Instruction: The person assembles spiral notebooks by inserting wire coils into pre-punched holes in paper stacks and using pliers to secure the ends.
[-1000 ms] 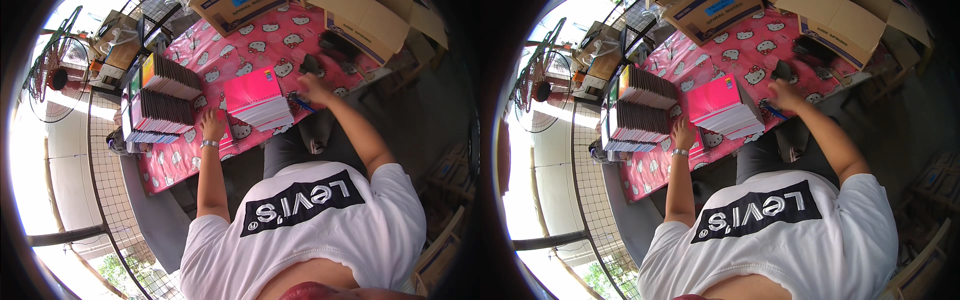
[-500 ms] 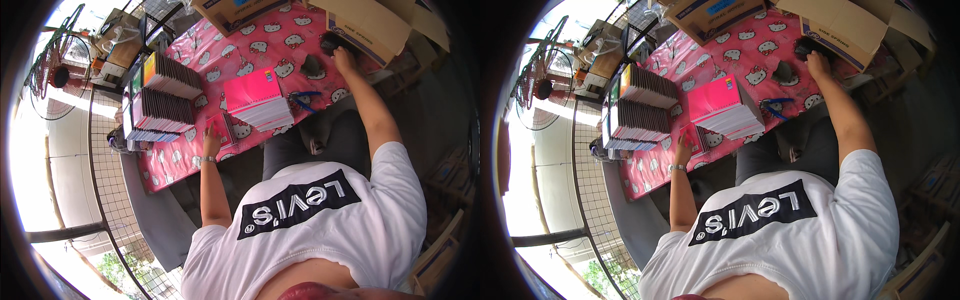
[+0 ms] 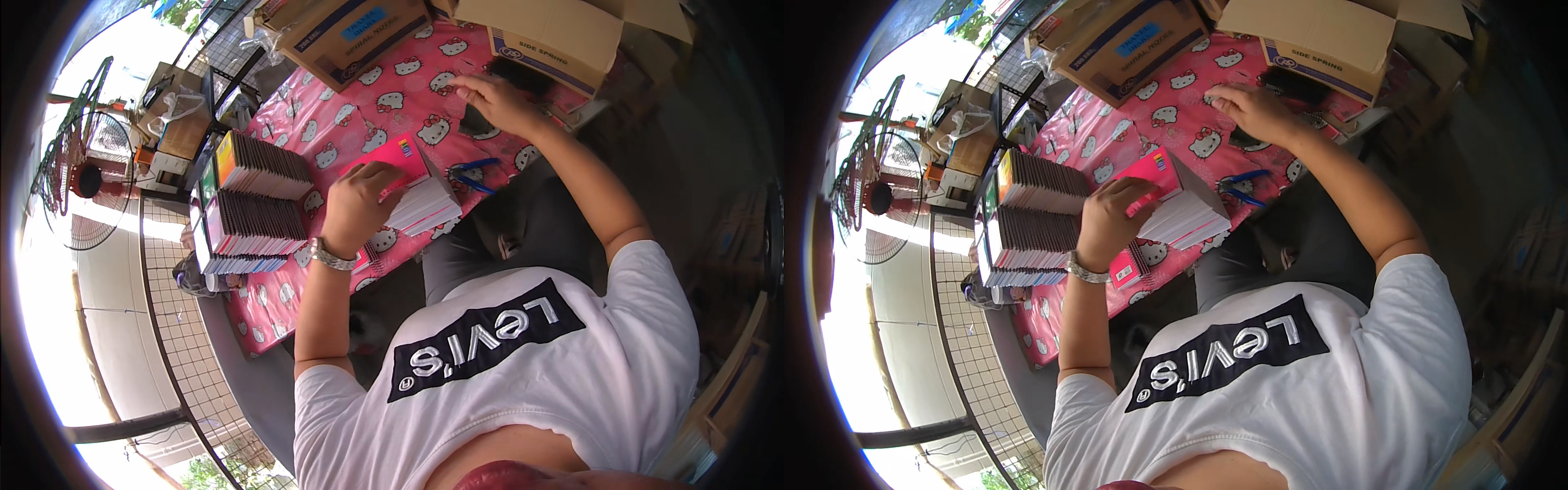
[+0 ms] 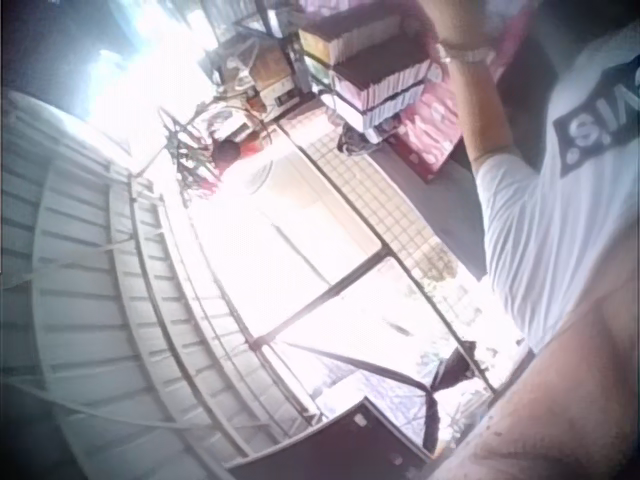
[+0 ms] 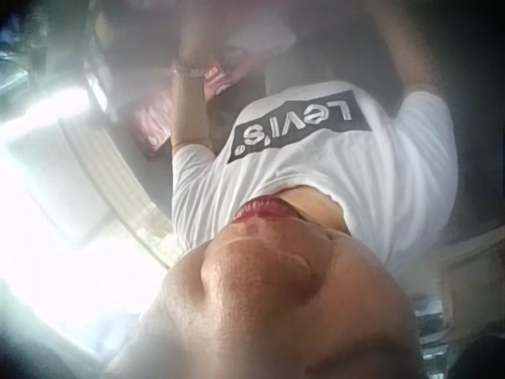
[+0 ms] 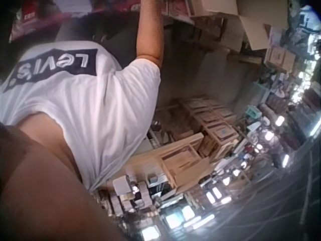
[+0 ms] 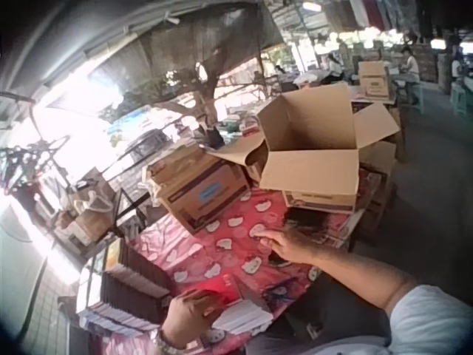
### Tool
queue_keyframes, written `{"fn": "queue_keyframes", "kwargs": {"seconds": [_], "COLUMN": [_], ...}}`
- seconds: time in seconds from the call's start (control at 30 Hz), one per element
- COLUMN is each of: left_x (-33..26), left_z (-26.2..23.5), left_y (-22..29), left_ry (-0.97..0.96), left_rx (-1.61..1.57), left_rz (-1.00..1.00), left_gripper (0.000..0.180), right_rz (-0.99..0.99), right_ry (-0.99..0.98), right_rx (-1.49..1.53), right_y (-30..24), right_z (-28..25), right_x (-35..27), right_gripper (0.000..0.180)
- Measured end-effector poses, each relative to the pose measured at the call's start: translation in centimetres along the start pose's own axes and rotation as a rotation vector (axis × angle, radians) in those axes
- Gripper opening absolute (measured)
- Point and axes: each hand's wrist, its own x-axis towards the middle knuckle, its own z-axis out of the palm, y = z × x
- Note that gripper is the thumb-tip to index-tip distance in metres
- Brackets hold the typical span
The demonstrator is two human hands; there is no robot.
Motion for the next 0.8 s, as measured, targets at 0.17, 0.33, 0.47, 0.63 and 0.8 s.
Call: {"fn": "queue_keyframes", "kwargs": {"seconds": [0.17, 0.33, 0.47, 0.63, 0.8], "left_x": [1.2, 1.6, 2.2, 2.0, 2.0], "left_z": [-1.0, -1.2, -1.6, -1.7, -1.7], "left_y": [-1.2, -0.7, -1.0, -1.9, -0.8], "left_ry": [-0.095, -0.145, -0.189, -0.197, -0.184], "left_rx": [-0.11, -0.051, -0.06, -0.14, -0.062], "left_rz": [0.06, 0.074, 0.088, 0.03, 0.09], "left_gripper": [0.02, 0.021, 0.022, 0.022, 0.021], "right_rz": [0.068, -0.11, -0.088, 0.464, 0.188], "right_ry": [-0.034, -0.064, -0.018, -0.12, 0.131], "right_rx": [0.208, 0.237, 0.275, 0.776, 0.471], "right_y": [-4.0, -8.0, -7.7, -9.9, -11.5], "right_z": [0.0, -0.6, -0.1, 0.4, 2.6], "right_x": [-1.7, -1.6, -1.6, -2.7, -5.7], "right_gripper": [0.021, 0.023, 0.022, 0.029, 0.037]}}
